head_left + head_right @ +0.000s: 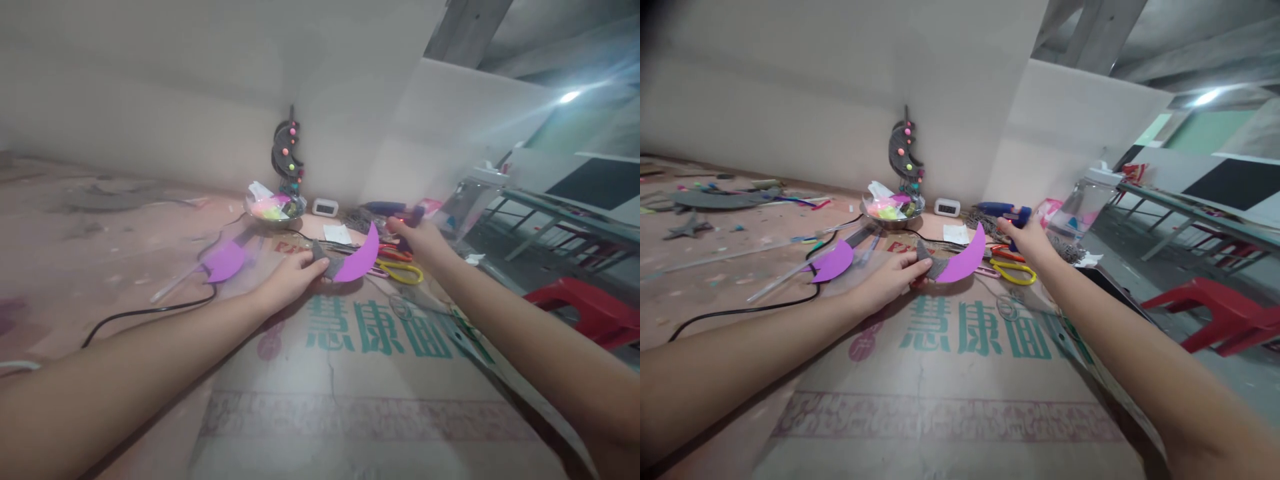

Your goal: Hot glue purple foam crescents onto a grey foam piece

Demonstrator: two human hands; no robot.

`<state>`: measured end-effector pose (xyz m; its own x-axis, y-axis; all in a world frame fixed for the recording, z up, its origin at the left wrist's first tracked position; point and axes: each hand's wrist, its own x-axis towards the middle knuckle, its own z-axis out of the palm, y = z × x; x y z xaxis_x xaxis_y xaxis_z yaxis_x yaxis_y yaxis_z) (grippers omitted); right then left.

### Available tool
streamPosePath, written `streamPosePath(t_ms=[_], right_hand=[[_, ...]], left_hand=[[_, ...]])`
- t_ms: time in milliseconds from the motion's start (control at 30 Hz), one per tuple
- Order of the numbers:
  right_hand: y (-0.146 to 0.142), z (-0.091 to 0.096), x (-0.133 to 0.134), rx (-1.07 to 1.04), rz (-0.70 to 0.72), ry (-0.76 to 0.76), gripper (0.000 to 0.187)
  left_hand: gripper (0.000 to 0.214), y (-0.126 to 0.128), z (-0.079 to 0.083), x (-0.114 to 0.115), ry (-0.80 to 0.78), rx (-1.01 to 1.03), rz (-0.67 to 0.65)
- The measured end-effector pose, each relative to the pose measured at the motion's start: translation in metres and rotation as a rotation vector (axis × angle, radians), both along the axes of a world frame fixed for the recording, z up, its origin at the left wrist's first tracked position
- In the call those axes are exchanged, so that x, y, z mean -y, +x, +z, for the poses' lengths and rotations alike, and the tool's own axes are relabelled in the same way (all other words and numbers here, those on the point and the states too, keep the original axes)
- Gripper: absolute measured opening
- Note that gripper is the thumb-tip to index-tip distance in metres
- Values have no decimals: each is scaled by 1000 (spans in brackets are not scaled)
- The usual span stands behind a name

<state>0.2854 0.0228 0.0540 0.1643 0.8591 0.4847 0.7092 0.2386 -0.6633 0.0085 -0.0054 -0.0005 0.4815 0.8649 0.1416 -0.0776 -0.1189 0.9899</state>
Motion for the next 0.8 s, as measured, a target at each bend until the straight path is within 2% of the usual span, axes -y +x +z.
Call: streamPosePath(t_ms=[133, 300, 500, 600, 667, 733, 800], right_hand=[[-15, -3, -33, 127, 46, -177, 33], [-33, -17, -49, 185, 55, -252, 27], [-20, -24, -60, 222, 19, -282, 34], [-9, -25, -54, 257, -48, -223, 45], [-6, -25, -40, 275, -74, -151, 47], [-8, -24, -20, 298, -47, -79, 43], [-14, -25, 3, 335, 70, -37, 39]], left_hand=[[26, 0, 0, 0, -11, 2, -3], [29, 0, -2, -1, -31, 0, 5], [30, -1, 0, -3, -56, 2, 56], [31, -2, 1, -7, -100, 29, 112], [32, -3, 0, -10, -121, 58, 128], [32, -4, -2, -13, -115, 84, 131], [32, -5, -4, -14, -102, 104, 129]])
